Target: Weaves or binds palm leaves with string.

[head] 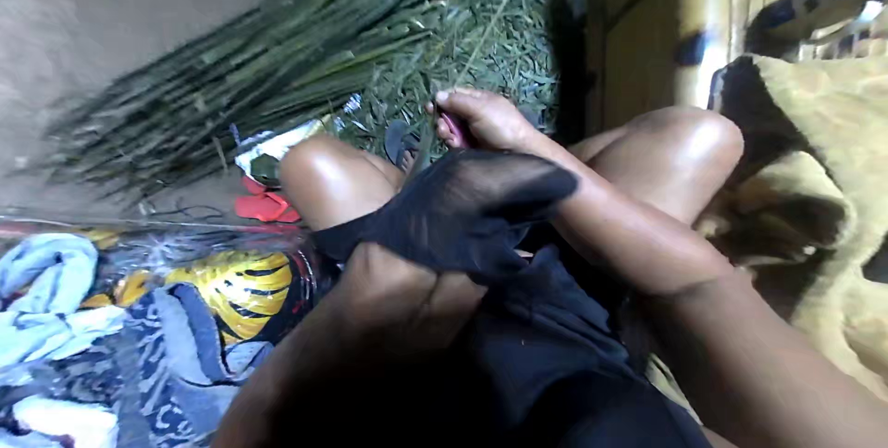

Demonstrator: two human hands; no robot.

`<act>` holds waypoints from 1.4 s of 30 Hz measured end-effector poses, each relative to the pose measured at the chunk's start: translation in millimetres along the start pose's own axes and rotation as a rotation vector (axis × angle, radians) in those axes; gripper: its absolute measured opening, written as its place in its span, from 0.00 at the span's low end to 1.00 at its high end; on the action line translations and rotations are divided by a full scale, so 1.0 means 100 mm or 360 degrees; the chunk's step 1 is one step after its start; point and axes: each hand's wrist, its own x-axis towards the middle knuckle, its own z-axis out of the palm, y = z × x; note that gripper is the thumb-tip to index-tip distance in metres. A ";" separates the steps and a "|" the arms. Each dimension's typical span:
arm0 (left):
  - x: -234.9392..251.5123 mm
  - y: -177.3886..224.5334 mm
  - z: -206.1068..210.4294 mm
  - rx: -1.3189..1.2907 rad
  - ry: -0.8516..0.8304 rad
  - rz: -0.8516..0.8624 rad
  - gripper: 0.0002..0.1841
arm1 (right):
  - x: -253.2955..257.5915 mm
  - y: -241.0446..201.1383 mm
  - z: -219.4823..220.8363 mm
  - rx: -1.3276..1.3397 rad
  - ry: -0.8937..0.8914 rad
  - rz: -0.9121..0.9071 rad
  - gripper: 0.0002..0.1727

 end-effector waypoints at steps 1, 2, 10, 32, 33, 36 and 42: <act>0.06 0.02 -0.01 -0.0134 0.0064 0.0005 0.17 | 0.02 0.01 -0.01 -0.0022 -0.0006 0.0022 0.18; 0.13 0.00 -0.02 -0.0318 0.0103 0.0080 0.16 | 0.03 0.01 0.00 -0.0032 0.0012 0.0043 0.18; 0.76 0.98 -0.07 -0.0777 0.0223 0.0045 0.13 | 0.03 -0.02 0.08 -0.0059 0.0039 0.0043 0.18; 0.44 0.38 -0.75 0.0253 0.0137 -0.0520 0.17 | 0.25 -0.65 0.09 -0.0125 -0.0345 -0.0296 0.18; 0.44 0.48 -0.81 0.0193 0.0171 -0.0548 0.15 | 0.24 -0.72 0.06 -0.0114 -0.0267 -0.0310 0.17; 0.32 0.81 -1.02 -0.0109 0.0060 -0.0605 0.18 | 0.23 -0.90 -0.04 -0.0057 -0.0022 -0.0304 0.16; -0.13 1.10 -1.40 -0.0443 -0.0472 -0.0341 0.25 | 0.34 -1.08 -0.12 0.0129 0.0270 -0.0268 0.16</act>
